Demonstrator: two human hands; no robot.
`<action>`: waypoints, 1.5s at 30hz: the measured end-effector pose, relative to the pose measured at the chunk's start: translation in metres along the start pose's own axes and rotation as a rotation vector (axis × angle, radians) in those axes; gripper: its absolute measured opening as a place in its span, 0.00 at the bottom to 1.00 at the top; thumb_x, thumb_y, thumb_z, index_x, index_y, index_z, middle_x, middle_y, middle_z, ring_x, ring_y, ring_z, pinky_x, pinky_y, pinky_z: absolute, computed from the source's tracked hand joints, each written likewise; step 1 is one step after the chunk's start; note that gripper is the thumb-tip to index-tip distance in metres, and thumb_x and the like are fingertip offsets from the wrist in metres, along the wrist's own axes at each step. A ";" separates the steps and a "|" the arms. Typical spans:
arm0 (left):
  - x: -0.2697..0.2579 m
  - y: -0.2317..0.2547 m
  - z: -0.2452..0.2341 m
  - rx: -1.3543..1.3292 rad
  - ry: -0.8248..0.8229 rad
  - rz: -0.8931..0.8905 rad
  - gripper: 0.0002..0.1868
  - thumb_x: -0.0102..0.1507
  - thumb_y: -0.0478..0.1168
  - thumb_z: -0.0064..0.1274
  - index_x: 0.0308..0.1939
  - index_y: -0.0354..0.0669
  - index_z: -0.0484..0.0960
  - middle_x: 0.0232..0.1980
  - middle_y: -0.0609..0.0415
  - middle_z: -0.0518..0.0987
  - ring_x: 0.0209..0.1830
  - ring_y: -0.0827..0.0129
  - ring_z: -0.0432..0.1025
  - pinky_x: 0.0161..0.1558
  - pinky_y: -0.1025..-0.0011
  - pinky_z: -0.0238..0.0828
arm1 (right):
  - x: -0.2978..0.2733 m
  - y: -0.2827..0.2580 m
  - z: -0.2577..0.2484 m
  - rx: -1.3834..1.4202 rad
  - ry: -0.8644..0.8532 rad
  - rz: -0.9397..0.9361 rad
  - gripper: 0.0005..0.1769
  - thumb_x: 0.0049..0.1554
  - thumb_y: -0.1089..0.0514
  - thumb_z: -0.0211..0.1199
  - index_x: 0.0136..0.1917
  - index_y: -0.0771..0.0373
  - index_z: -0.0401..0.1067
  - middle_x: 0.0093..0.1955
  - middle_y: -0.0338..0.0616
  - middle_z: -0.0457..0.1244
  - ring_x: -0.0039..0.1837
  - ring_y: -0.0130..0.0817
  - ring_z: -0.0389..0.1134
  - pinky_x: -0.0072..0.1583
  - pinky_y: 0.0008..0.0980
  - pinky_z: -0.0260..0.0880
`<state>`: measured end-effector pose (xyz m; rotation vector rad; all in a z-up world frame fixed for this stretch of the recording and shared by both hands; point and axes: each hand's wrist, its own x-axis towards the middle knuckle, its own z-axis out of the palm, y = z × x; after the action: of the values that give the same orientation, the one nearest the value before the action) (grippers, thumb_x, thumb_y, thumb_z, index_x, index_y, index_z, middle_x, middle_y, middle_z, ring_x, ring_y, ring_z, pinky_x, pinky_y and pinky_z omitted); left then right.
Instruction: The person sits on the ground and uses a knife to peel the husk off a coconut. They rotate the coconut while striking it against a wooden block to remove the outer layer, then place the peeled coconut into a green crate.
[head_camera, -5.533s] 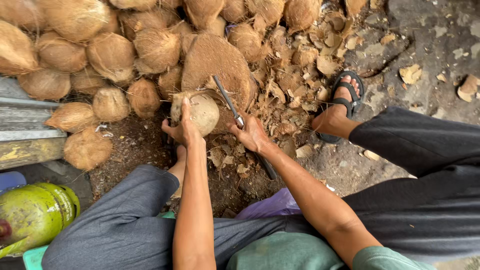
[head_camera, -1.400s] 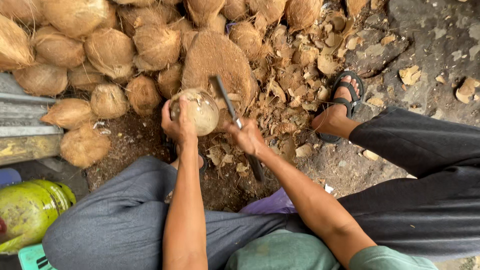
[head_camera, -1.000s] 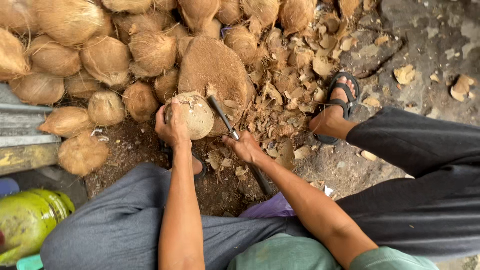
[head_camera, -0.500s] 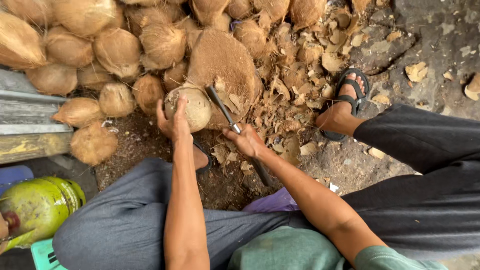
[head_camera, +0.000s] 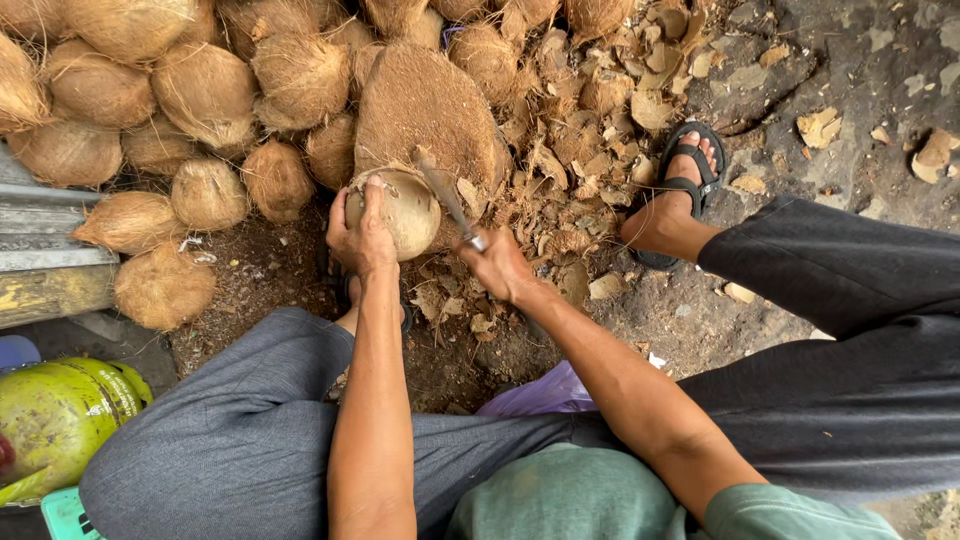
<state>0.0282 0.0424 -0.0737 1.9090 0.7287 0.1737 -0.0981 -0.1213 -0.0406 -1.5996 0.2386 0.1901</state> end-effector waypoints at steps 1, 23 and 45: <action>-0.009 0.009 -0.006 -0.004 0.002 0.004 0.37 0.48 0.64 0.73 0.56 0.55 0.85 0.53 0.40 0.82 0.56 0.50 0.77 0.55 0.63 0.71 | -0.004 0.001 -0.008 -0.001 0.000 -0.006 0.13 0.63 0.61 0.56 0.36 0.61 0.68 0.25 0.40 0.57 0.28 0.32 0.56 0.40 0.32 0.66; -0.026 0.031 -0.030 -0.128 -0.095 -0.019 0.33 0.54 0.61 0.71 0.54 0.46 0.81 0.51 0.44 0.79 0.53 0.54 0.74 0.54 0.60 0.73 | 0.011 -0.017 -0.028 0.162 0.073 -0.209 0.20 0.65 0.56 0.57 0.31 0.58 0.65 0.21 0.40 0.56 0.23 0.32 0.55 0.37 0.29 0.66; -0.002 0.039 -0.023 0.017 -0.082 -0.131 0.36 0.45 0.69 0.66 0.48 0.52 0.86 0.50 0.44 0.81 0.55 0.51 0.74 0.61 0.54 0.50 | 0.023 -0.010 -0.010 0.248 0.140 -0.290 0.19 0.65 0.52 0.60 0.33 0.57 0.67 0.22 0.40 0.59 0.23 0.29 0.57 0.36 0.29 0.65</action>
<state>0.0324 0.0483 -0.0291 1.8662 0.7989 0.0073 -0.0735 -0.1315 -0.0372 -1.3830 0.1297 -0.1702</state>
